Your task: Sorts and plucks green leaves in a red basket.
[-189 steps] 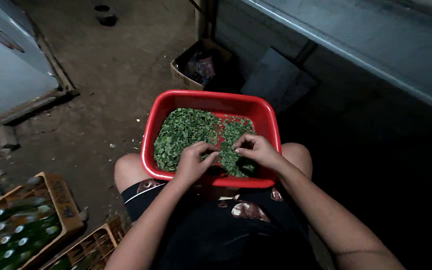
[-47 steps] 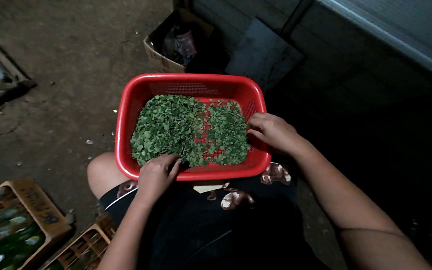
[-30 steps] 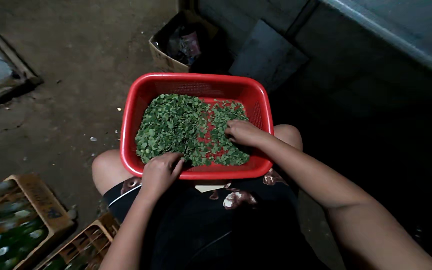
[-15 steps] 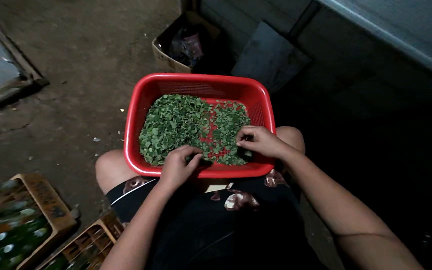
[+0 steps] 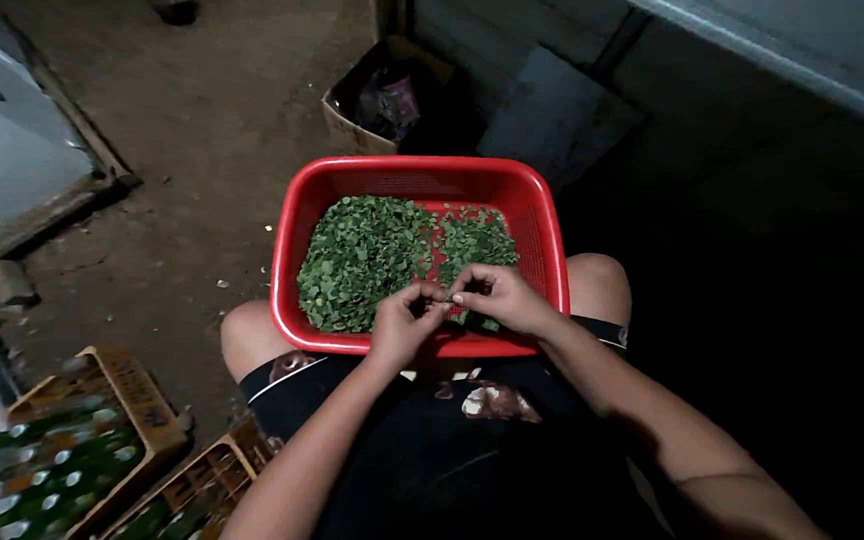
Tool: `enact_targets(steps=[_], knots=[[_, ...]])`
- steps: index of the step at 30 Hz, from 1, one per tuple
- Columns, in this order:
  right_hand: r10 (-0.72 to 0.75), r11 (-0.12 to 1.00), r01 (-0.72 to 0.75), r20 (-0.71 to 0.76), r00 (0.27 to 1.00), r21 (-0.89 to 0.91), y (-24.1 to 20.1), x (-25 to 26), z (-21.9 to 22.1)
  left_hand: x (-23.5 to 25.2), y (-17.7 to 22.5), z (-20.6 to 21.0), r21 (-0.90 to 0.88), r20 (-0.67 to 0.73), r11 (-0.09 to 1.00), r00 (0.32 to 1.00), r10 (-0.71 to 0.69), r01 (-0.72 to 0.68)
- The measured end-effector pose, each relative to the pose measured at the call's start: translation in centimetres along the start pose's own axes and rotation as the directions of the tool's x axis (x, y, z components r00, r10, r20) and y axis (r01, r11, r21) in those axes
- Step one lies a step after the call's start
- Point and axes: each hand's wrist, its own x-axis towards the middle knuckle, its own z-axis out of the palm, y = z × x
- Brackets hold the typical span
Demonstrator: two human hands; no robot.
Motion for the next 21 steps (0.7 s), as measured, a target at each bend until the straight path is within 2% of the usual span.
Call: enact_targets(steps=[9, 13, 17, 21], knots=[[0.054, 0.965, -0.049, -0.013, 0.998, 0.258, -0.1, 1.2, 2.6, -0.6, -0.9, -2.0, 0.008, -0.091, 1.0, 0.996, -0.026, 0.027], [0.12, 0.895, -0.105, -0.008, 0.993, 0.434, 0.0, 1.2, 3.4, -1.0, -1.6, -2.1, -0.03, -0.182, 0.998, 0.982, 0.05, -0.056], [0.215, 0.771, -0.193, 0.037, 0.976, 0.608, -0.3, 1.1, 4.4, -1.5, -2.2, -2.3, 0.057, -0.236, 0.976, 0.948, 0.216, -0.208], [0.256, 0.713, -0.237, 0.069, 0.964, 0.66, -0.5, 0.9, 5.1, -1.5, -2.2, -2.8, 0.141, -0.192, 0.97, 0.955, 0.225, -0.2]])
